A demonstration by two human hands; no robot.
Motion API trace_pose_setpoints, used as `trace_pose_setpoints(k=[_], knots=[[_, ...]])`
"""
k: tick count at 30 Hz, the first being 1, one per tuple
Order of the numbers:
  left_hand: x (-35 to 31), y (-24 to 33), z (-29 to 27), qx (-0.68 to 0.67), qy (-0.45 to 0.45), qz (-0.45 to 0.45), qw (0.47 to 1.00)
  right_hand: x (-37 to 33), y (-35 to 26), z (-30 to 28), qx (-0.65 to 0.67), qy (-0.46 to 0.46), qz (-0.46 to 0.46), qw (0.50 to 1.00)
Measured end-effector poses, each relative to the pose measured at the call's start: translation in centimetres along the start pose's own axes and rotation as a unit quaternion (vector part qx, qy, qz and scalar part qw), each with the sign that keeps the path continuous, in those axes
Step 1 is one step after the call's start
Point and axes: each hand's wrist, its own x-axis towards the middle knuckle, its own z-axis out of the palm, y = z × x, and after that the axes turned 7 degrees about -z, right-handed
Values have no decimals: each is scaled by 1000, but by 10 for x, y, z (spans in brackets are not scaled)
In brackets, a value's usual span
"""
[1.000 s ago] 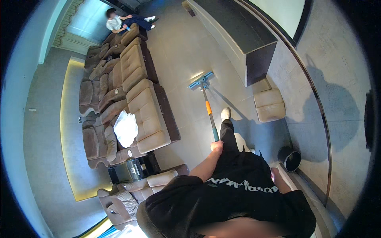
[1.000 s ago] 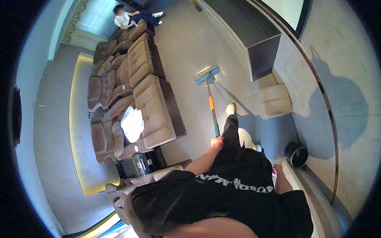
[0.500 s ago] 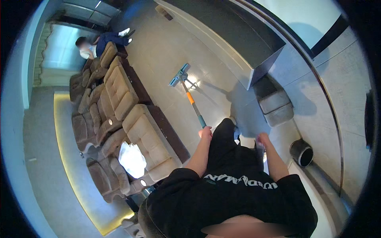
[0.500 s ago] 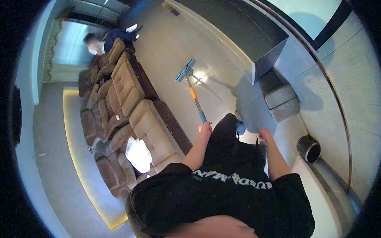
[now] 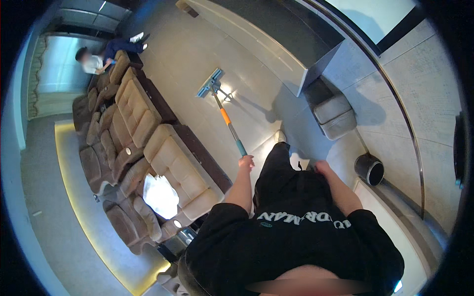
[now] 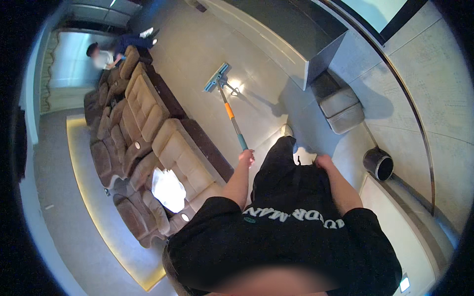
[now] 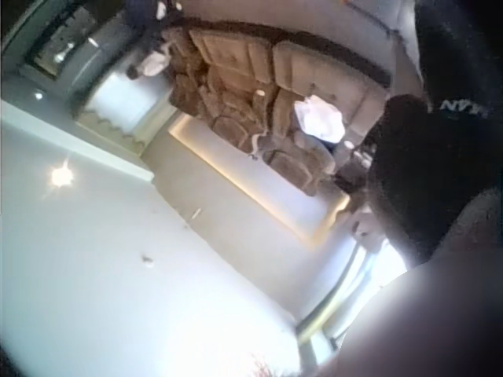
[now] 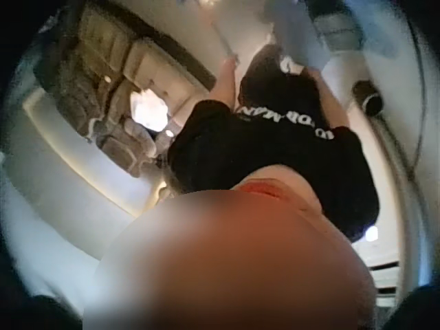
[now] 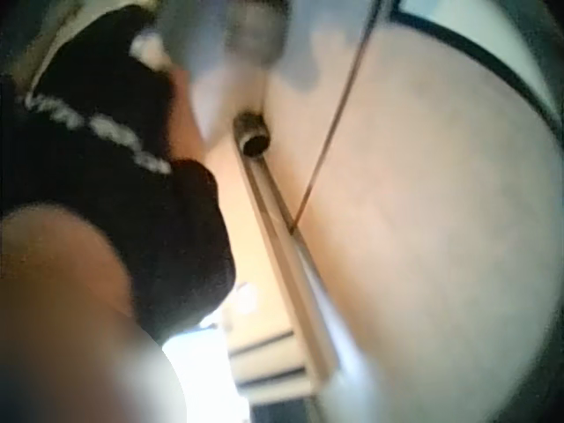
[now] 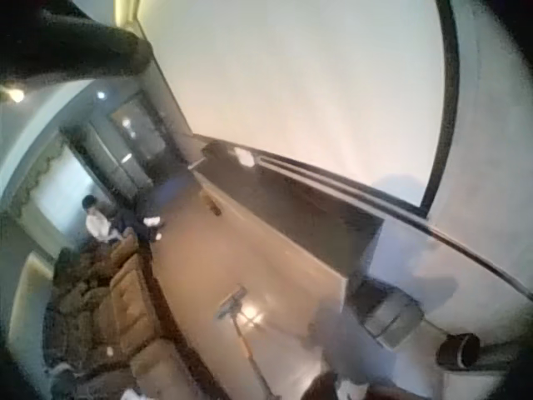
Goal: The person mops the floor across a room and into a hallway using a floor squeegee mop.
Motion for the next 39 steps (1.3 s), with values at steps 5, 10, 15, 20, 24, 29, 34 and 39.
trace_pose_setpoints(k=[5, 10, 15, 20, 24, 29, 34, 39], knots=[[-23, -15, -24, -1, -24, 95, 995, -17, 93, -4, 118, 74, -170, 976], [-53, -97, -27, -18, -53, 23, 998, -47, 114, -42, 204, 33, -30, 978], [-98, -248, 9, 1, -21, 47, 999, -56, 180, -48, 192, 19, 17, 981], [-172, -282, 20, -59, -43, 6, 997, -81, 209, -12, 214, -9, 68, 974], [-145, -251, 35, -127, -185, -94, 970, -12, 341, -5, -21, 67, -61, 996], [-156, -250, 71, -33, -30, -7, 999, -46, 257, 3, -472, -5, -342, 812], [-152, -205, 66, -30, 1, -77, 997, -75, 158, -18, 249, 26, 38, 968], [-110, -157, 55, -59, -17, -91, 994, -50, 106, -13, 247, 41, 82, 965]])
